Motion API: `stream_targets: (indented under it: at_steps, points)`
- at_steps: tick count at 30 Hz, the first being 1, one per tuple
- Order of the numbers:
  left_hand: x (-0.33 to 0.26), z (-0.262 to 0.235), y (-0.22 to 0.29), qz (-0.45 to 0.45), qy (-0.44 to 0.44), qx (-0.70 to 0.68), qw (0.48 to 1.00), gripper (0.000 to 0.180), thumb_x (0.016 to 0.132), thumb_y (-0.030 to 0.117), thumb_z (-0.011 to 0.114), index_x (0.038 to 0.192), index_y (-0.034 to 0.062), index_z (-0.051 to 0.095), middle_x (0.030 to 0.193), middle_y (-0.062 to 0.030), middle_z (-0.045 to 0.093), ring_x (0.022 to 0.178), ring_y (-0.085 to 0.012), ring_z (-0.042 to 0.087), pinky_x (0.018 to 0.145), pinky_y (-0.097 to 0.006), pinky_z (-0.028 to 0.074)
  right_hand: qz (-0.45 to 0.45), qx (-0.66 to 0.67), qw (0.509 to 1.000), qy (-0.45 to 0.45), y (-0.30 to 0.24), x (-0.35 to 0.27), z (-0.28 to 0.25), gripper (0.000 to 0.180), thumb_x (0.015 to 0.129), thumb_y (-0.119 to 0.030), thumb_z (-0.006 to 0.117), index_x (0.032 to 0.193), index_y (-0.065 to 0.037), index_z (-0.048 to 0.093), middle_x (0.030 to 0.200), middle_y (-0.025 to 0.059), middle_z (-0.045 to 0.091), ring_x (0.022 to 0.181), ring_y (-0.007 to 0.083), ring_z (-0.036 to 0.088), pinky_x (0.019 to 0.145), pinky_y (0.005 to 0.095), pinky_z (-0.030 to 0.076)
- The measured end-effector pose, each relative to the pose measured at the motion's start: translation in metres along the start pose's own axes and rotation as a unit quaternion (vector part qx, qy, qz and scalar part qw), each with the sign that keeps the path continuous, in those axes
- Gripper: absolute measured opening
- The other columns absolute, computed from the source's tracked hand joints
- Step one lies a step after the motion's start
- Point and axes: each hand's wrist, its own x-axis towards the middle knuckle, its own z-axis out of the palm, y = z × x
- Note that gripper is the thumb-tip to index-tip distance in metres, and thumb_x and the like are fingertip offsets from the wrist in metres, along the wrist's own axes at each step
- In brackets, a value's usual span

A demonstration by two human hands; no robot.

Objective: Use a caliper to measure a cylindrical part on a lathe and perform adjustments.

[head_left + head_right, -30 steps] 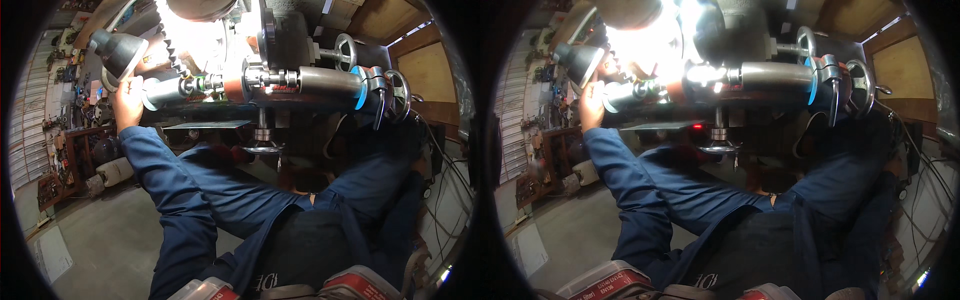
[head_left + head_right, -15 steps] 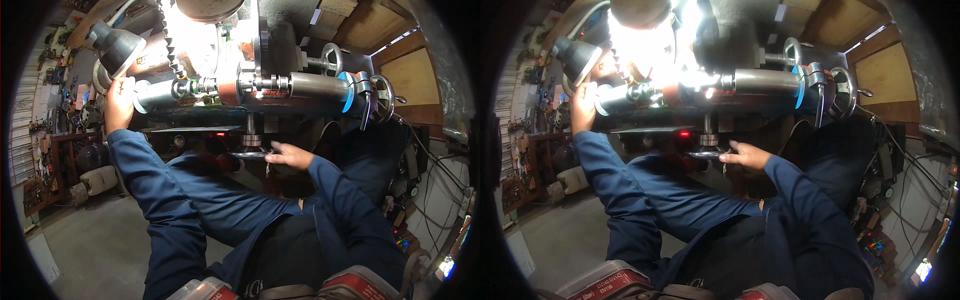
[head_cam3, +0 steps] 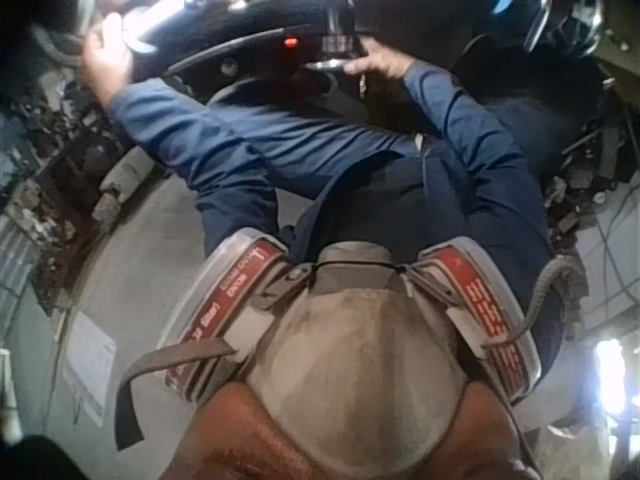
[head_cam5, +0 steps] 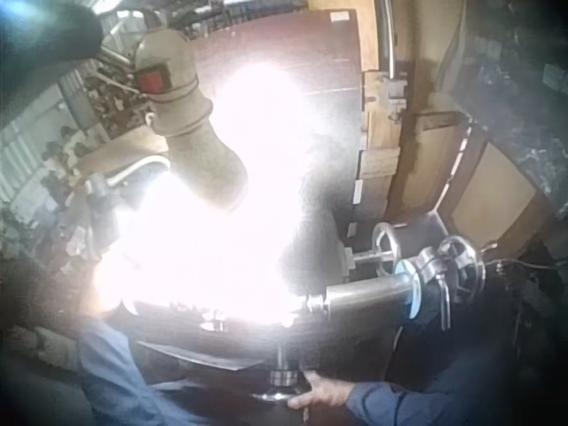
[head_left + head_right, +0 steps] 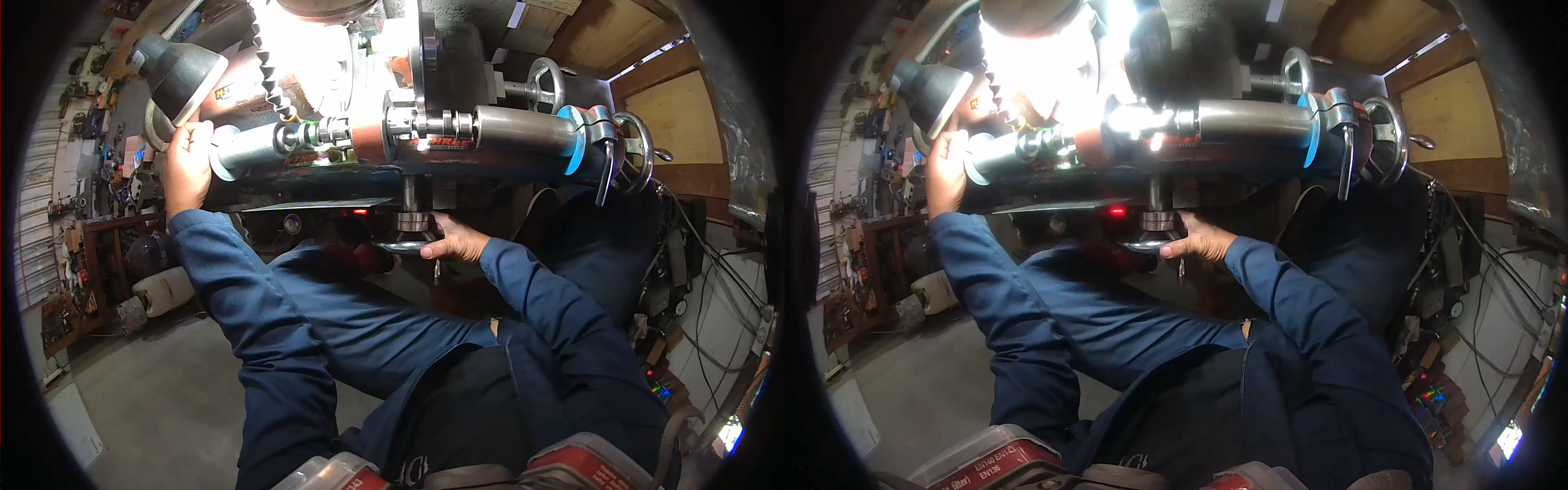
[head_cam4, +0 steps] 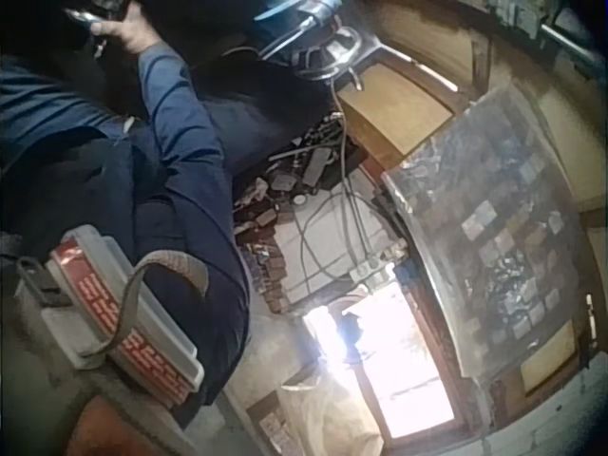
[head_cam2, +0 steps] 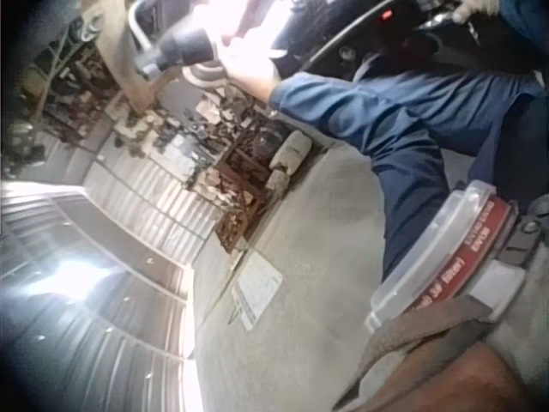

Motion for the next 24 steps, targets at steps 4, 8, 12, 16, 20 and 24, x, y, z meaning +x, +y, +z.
stream_targets:
  at_steps: [4,8,12,16,20,24]
  points:
    - [-0.001,0.005,0.003,-0.005,-0.010,-0.033,0.999,0.026,0.093,0.027,0.061,0.097,0.0016,0.062,0.081,-0.0037,0.065,0.074,-0.0098,0.057,0.069,-0.026,0.046,-0.009,0.000,0.999,0.051,-0.003,-0.002,0.011,0.088,0.065,-0.035,0.085,0.134,-0.001,0.041,0.123,0.0125,0.057,0.118,0.0227,0.050,0.103,0.0347,0.036]
    - [0.002,0.003,-0.004,-0.006,-0.011,-0.002,1.000,0.026,0.093,0.027,0.061,0.098,0.0014,0.062,0.082,-0.0038,0.065,0.075,-0.0099,0.057,0.070,-0.027,0.046,0.009,0.005,0.996,0.089,-0.008,-0.002,0.021,0.079,0.069,-0.025,0.085,0.131,0.001,0.043,0.120,0.0108,0.058,0.113,0.0206,0.053,0.101,0.0330,0.038]
    - [0.004,0.006,-0.009,-0.009,-0.001,-0.044,0.999,0.027,0.092,0.027,0.062,0.098,0.0008,0.062,0.083,-0.0047,0.065,0.075,-0.0102,0.058,0.070,-0.027,0.046,0.000,0.003,0.991,0.135,-0.010,-0.001,0.029,0.069,0.069,-0.024,0.085,0.121,0.002,0.047,0.104,0.0101,0.064,0.094,0.0186,0.062,0.089,0.0314,0.048]
    - [0.003,0.004,-0.010,-0.002,-0.007,-0.049,0.999,0.028,0.092,0.028,0.062,0.099,0.0007,0.062,0.083,-0.0049,0.065,0.076,-0.0103,0.058,0.071,-0.027,0.046,0.004,-0.009,0.989,0.150,-0.023,-0.003,0.039,0.058,0.071,-0.020,0.083,0.115,0.001,0.052,0.100,0.0085,0.065,0.088,0.0171,0.063,0.083,0.0306,0.050]
    - [0.002,0.004,-0.009,-0.020,-0.006,-0.050,0.999,0.028,0.092,0.028,0.062,0.098,0.0008,0.062,0.082,-0.0047,0.066,0.075,-0.0102,0.057,0.070,-0.027,0.046,-0.003,-0.023,0.989,0.146,-0.025,-0.003,0.041,0.048,0.072,-0.018,0.081,0.110,-0.002,0.057,0.098,0.0076,0.066,0.087,0.0166,0.063,0.080,0.0301,0.051]
    - [0.002,0.005,-0.007,-0.011,-0.004,-0.036,0.999,0.027,0.092,0.027,0.062,0.098,0.0011,0.063,0.082,-0.0047,0.066,0.075,-0.0100,0.057,0.070,-0.027,0.046,0.004,-0.035,0.986,0.163,-0.028,-0.004,0.044,0.047,0.072,-0.019,0.081,0.109,-0.002,0.058,0.099,0.0076,0.066,0.087,0.0164,0.063,0.080,0.0299,0.051]
